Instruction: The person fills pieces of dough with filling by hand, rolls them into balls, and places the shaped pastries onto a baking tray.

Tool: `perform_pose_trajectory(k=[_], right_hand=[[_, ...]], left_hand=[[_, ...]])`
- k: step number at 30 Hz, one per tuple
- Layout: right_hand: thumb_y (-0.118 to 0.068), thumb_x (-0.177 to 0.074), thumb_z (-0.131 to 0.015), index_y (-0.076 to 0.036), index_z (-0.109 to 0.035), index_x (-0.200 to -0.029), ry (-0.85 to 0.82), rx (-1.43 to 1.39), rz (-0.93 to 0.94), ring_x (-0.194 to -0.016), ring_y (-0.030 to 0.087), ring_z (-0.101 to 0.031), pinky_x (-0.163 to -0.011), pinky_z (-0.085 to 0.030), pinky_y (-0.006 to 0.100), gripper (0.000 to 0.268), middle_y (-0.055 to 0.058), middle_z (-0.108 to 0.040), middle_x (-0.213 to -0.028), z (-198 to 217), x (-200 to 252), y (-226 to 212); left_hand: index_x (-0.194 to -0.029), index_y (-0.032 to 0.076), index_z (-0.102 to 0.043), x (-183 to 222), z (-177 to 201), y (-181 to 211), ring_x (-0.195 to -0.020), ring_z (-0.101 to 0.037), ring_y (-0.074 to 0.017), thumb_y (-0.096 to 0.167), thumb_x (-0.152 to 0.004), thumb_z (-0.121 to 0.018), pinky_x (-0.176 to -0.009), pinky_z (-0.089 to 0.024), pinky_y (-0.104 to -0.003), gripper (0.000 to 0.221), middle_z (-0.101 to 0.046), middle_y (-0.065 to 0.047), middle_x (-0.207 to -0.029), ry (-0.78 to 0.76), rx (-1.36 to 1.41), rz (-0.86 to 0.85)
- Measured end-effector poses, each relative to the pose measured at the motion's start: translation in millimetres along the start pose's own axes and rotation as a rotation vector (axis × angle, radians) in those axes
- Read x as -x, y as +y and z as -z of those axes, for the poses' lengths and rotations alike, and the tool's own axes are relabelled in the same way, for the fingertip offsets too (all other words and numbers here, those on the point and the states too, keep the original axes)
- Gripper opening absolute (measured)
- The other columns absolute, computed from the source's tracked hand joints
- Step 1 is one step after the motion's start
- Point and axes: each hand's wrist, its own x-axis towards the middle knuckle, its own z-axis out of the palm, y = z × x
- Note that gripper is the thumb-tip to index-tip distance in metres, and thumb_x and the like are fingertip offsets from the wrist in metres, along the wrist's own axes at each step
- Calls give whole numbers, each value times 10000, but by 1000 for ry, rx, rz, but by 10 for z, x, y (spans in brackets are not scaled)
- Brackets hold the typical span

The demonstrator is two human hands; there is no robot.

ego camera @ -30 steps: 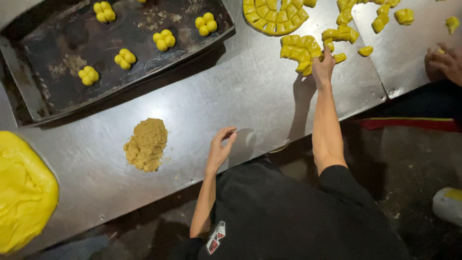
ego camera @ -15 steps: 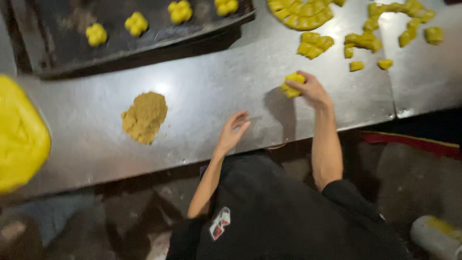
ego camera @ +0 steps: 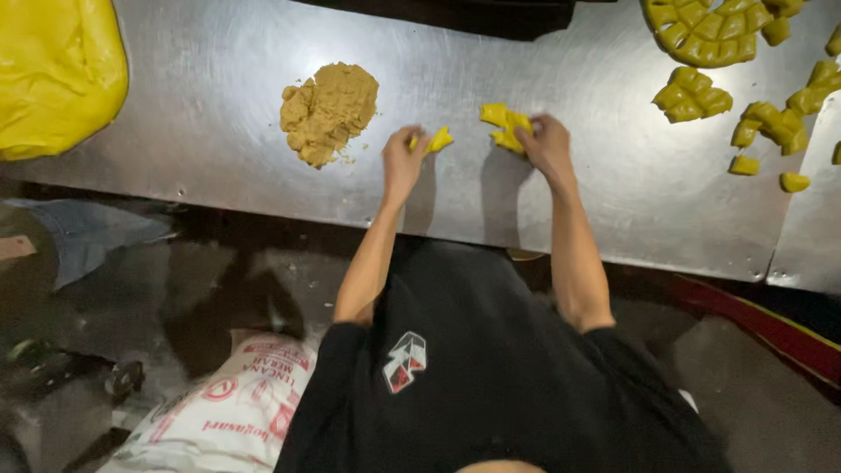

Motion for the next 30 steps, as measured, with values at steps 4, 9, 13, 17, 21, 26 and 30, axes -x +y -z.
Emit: perform_pose_trajectory(k=[4, 9, 13, 17, 21, 26, 30], right_hand=[[-254, -912, -809, 33, -680, -1194, 123, -30, -226, -799, 197, -728, -688, -571, 344, 423, 169, -747, -920, 104, 663, 566], [-182, -949, -758, -19, -629, -1214, 50, -501, -325, -909, 152, -690, -737, -560, 289, 336, 77, -726, -1047, 311, 980, 184], [-84, -985, -690, -72, -567, -1173, -79, -1135, -235, -917, 132, -664, -753, -570, 303, 226, 35, -657, -1023, 283, 1027, -396], [-53, -1028, -691, -34, -575, -1207, -96, -1064, -79, -918, 125, -621, -813, -516, 284, 215, 51, -671, -1094, 107, 983, -584], [-65, -1041, -659, -42, -551, -1184, 294, -974, 121, -996, 169, -655, -838, -545, 310, 180, 84, -662, -1109, 170, 998, -701], [-139, -1030, -608, -38, -532, -1220, 321, -950, 14, -1000, 217, -700, -786, -579, 331, 229, 142, -684, -1124, 242, 748, -610], [-166, -1006, -684, 21, -465, -1453, -225, -430, 99, -1112, 165, -630, -931, -521, 312, 532, 97, -652, -1201, -32, 986, -516]], left_hand=[[-1129, 5, -721, 271, 329, -111, -924, -738, -265, 210, -946, -733, -831, -574, -359, 275, -751, -160, -1042, -5, 87, 196], [-1292, 26, -682, -125, 262, 423, -1178, -675, -269, 210, -1037, -651, -1035, -524, -372, 316, -710, -147, -1244, -92, 121, -125], [-1386, -4, -507, -87, -199, 850, -1331, -466, -406, 263, -960, -722, -1104, -366, -459, 547, -501, -238, -1447, -162, 17, -504], [-1356, 42, -574, 131, -491, 664, -1146, -636, -174, 218, -961, -751, -986, -536, -318, 468, -641, -129, -1292, -672, 790, 199], [-1252, -8, -654, 179, -473, 376, -899, -640, -153, 196, -955, -765, -769, -541, -302, 376, -660, -130, -1067, -491, 649, 326], [-1222, 33, -613, 161, -104, 391, -919, -660, -117, 175, -957, -747, -801, -562, -277, 330, -654, -51, -1102, -338, 766, 306], [-1301, 54, -580, 462, -26, 465, -970, -647, -93, 198, -982, -713, -832, -540, -257, 374, -663, -36, -1109, -429, 683, 190]])
